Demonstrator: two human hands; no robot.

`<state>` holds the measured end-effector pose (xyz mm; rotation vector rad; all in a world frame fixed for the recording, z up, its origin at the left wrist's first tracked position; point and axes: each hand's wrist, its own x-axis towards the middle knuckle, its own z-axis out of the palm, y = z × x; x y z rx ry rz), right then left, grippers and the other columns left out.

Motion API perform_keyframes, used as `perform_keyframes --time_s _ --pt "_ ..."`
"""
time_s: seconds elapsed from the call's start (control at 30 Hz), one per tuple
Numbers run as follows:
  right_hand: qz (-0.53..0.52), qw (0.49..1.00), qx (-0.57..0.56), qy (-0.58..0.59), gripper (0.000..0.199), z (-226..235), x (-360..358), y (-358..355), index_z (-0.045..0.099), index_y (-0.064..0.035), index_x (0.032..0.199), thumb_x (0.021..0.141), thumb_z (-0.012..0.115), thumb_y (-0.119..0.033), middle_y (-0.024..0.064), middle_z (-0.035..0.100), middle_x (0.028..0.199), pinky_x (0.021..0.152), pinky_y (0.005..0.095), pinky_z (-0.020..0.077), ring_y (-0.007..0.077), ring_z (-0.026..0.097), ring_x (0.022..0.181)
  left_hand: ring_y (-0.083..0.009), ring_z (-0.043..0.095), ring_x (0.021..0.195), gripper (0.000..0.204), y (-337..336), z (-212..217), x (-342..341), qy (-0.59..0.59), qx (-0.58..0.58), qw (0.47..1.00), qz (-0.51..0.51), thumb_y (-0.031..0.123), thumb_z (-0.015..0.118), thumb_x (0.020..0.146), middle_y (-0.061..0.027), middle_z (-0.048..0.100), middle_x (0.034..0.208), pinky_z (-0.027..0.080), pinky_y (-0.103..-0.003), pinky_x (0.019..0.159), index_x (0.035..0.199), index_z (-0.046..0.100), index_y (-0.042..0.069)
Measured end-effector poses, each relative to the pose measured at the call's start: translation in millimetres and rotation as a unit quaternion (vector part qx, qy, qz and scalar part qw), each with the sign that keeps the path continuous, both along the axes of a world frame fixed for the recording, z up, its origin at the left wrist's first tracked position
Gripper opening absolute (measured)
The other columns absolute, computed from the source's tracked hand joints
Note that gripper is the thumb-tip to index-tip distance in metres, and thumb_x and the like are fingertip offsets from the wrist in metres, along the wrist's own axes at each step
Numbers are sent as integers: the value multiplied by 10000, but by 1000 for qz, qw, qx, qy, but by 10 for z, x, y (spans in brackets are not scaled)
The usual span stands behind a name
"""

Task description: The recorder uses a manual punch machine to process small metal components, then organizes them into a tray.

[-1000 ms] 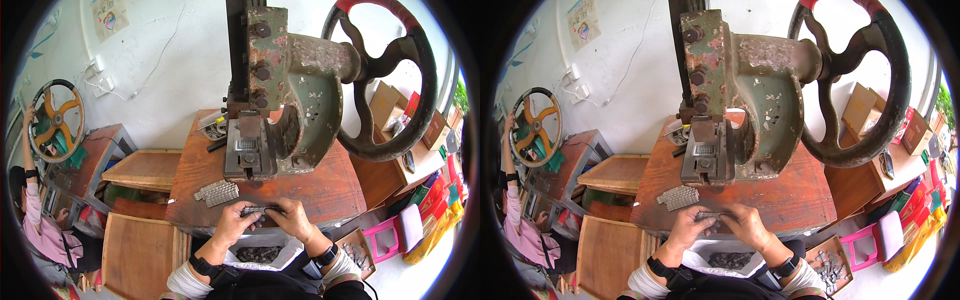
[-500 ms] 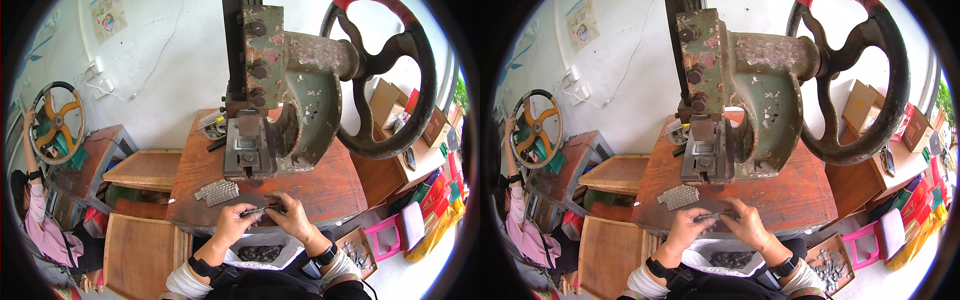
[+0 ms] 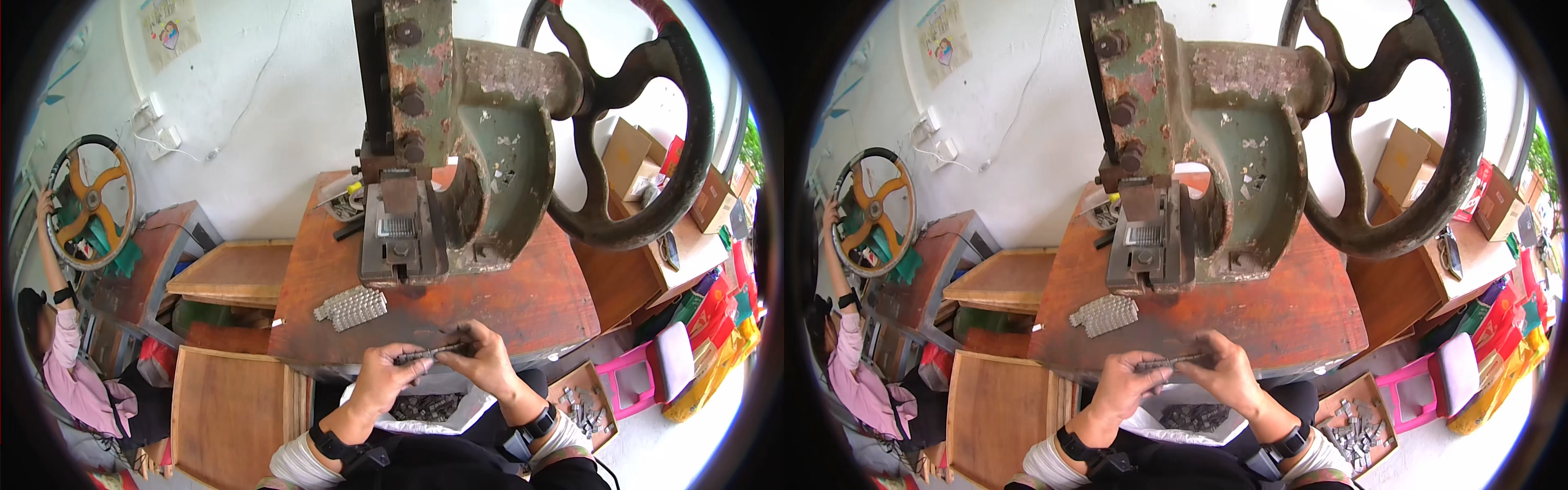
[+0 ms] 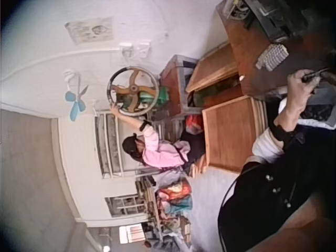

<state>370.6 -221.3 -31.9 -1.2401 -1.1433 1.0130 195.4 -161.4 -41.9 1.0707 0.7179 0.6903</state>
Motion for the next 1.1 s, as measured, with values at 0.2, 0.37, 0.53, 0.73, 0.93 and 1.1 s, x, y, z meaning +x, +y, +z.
perform_keyframes --time_s 0.2,0.37,0.53,0.73,0.93,1.1 --pt "-8 968 -111 223 174 -534 -239 -433 582 21 954 811 681 25 88 645 822 597 249 533 143 631 689 -120 553 617 160 -240 -358 -170 -46 -170 984 -27 52 688 814 -55 619 787 420 -205 527 955 642 -8" --pt "-39 920 -158 358 189 -688 -366 -375 569 28 990 841 669 -32 94 642 821 599 258 490 155 605 667 -142 584 631 156 -240 -513 -155 -39 -249 967 31 77 681 823 -69 609 758 434 -221 521 930 611 -12" --pt "-90 853 -146 493 172 -787 -488 -239 554 17 1031 866 602 9 108 629 921 660 285 503 175 599 761 -118 607 635 84 -137 -597 -126 -65 -281 957 42 68 628 866 -62 651 786 449 -218 548 923 614 8" --pt "-89 844 -142 509 179 -819 -498 -233 552 11 1043 868 592 16 106 625 927 655 285 510 178 596 754 -118 600 638 90 -142 -609 -115 -70 -280 956 44 58 626 865 -63 650 794 445 -223 545 935 612 2" --pt "-93 853 -143 494 181 -870 -490 -187 551 19 1045 870 594 11 105 627 927 620 274 514 167 609 730 -116 593 613 115 -113 -563 -106 -55 -244 967 44 63 630 865 -57 642 779 449 -219 527 956 610 -4" --pt "-37 962 -123 240 157 -529 -423 -326 620 36 951 832 683 -44 85 667 817 629 240 531 126 631 671 -109 554 551 141 -186 -427 -308 18 -43 999 -5 125 682 850 -45 629 724 447 -236 496 880 658 -11"
